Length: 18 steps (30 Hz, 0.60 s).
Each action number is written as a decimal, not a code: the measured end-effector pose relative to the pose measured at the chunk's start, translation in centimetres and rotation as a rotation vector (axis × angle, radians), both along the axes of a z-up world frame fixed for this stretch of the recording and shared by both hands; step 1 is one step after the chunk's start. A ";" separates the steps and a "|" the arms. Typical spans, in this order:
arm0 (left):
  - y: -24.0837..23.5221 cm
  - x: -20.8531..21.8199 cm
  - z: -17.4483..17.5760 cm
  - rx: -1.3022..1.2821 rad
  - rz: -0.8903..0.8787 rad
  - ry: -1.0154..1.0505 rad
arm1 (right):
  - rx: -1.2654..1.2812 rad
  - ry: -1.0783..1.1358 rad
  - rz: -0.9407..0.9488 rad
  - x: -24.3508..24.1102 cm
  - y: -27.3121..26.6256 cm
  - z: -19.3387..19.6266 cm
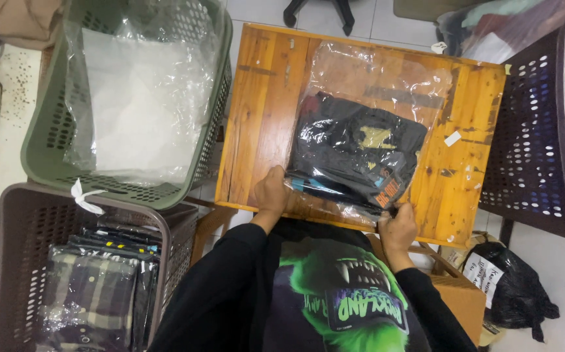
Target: Folding a black t-shirt and placing it into a clear plastic bag before storing it in a basket.
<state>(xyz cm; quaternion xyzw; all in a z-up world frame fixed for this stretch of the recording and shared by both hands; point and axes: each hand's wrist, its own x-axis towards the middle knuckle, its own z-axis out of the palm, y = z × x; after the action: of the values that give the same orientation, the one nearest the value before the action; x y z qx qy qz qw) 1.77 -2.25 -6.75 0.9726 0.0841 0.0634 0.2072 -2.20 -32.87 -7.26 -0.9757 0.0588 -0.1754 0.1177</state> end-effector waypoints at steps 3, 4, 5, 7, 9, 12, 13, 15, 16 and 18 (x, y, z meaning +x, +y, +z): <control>0.0 0.7 3.8 -0.053 0.030 0.175 | 0.031 0.002 -0.049 0.5 0.2 0.3; -0.1 1.2 5.5 -0.039 0.005 0.259 | 0.061 0.007 -0.040 0.8 -0.1 0.4; 0.0 0.5 5.2 -0.043 -0.006 0.256 | 0.055 0.003 -0.049 0.4 0.6 2.7; 0.6 -0.2 4.6 0.034 -0.226 -0.077 | 0.186 -0.063 0.183 0.3 2.3 7.2; 1.0 -0.4 5.2 0.003 -0.296 -0.122 | 0.191 -0.056 0.233 -0.8 2.2 7.3; 1.1 -0.6 4.8 0.016 -0.366 -0.209 | 0.171 -0.043 0.251 -1.6 1.9 6.6; 1.1 -0.6 4.5 0.065 -0.360 -0.254 | 0.150 -0.043 0.225 -1.6 1.8 6.3; 1.2 -0.7 3.6 0.108 -0.352 -0.259 | 0.100 -0.045 0.168 -1.8 0.0 2.0; 1.4 -0.6 3.2 0.156 -0.335 -0.268 | 0.054 -0.051 0.121 -1.7 -0.8 -0.3; 1.6 -0.6 0.3 0.208 -0.300 -0.232 | 0.020 -0.029 0.033 -1.1 -0.5 -0.6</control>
<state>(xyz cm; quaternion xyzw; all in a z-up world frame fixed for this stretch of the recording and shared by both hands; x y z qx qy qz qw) 1.22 -0.67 -6.41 0.9765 -0.0933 0.1518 0.1210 -3.25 -33.32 -7.86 -0.9727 0.0429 -0.1869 0.1309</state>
